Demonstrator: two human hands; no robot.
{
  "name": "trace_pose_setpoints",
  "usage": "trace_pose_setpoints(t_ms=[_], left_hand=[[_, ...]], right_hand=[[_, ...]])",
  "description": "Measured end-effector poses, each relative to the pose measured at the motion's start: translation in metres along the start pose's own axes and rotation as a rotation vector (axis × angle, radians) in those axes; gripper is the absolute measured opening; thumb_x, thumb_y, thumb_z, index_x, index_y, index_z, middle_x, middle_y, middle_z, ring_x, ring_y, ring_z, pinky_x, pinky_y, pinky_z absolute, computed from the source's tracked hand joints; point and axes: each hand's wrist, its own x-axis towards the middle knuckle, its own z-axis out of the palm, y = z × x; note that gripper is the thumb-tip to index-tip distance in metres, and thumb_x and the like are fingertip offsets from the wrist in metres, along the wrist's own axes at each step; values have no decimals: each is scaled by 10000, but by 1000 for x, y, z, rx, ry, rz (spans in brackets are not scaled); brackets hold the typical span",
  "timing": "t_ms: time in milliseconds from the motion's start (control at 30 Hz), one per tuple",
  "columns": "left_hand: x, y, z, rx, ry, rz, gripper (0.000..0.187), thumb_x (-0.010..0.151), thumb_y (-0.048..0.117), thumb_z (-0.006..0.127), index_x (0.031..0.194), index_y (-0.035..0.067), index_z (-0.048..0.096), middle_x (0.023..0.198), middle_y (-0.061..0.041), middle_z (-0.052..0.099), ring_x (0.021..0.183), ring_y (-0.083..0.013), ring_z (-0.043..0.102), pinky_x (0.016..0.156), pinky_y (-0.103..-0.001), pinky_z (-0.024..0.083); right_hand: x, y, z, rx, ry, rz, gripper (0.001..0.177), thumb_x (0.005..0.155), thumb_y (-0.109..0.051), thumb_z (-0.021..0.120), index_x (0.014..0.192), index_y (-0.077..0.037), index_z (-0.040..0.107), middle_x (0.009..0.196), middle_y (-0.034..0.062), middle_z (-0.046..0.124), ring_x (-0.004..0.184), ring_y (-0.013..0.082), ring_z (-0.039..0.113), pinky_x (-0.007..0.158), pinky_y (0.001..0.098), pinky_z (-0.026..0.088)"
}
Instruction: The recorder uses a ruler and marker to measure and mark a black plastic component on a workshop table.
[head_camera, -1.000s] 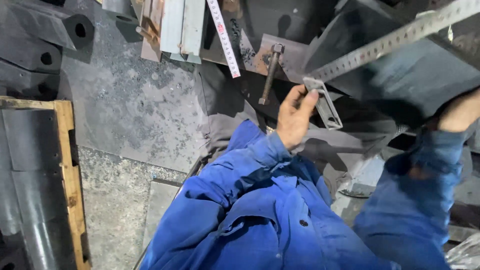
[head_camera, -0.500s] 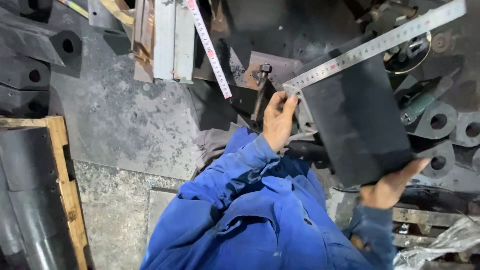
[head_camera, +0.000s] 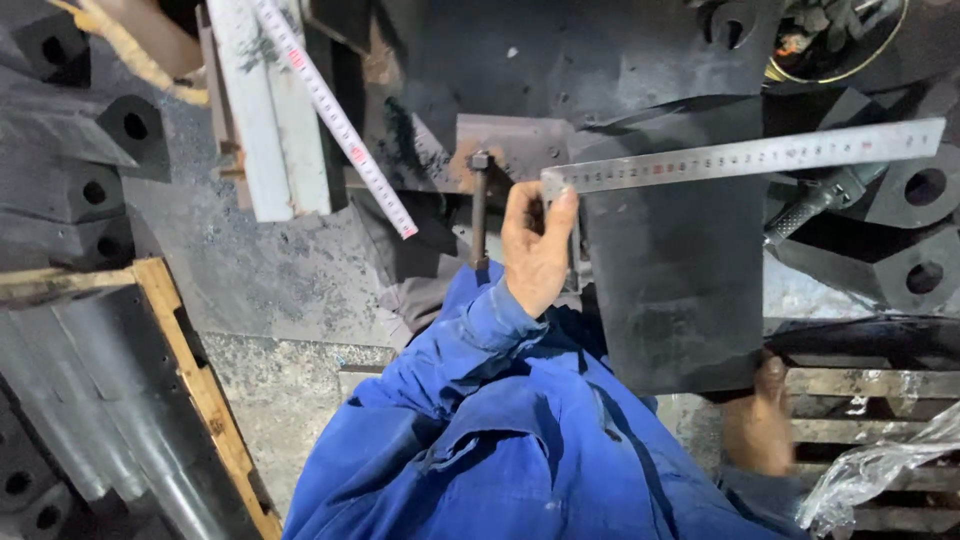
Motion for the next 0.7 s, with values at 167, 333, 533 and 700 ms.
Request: trace_pose_setpoints(t_ms=[167,333,533,700], left_hand=[[1,-5,4,25,87,74,166,1096,187,615,1121,35,553,979,16,604,900,-54,513,828,-238,449],[-1,-2,10,20,119,69,171,1096,197,590,1142,41,536,1010,13,603,908,-50,501,828,-236,447],[-1,10,14,74,123,29,175,1101,207,578,1136,41,536,997,1,608,894,-58,517,809,-245,460],[-5,13,18,57,116,-29,173,1105,207,569,1143,41,536,1009,-6,611,907,-61,527,826,-245,465]], right_hand=[[37,-68,-22,-989,-60,-387,467,1101,-336,616,1338,65,647,1125,182,703,1009,233,653,905,358,527],[96,-129,102,-744,-171,-637,429,1118,-284,653,1372,60,615,1185,113,685,1063,146,642,962,283,527],[134,-135,163,-612,-249,-638,297,1176,-230,666,1247,58,668,1044,54,681,924,104,604,837,262,491],[150,-113,132,-463,-244,-620,243,1195,-182,706,1214,60,691,1018,41,688,887,97,587,788,242,439]])
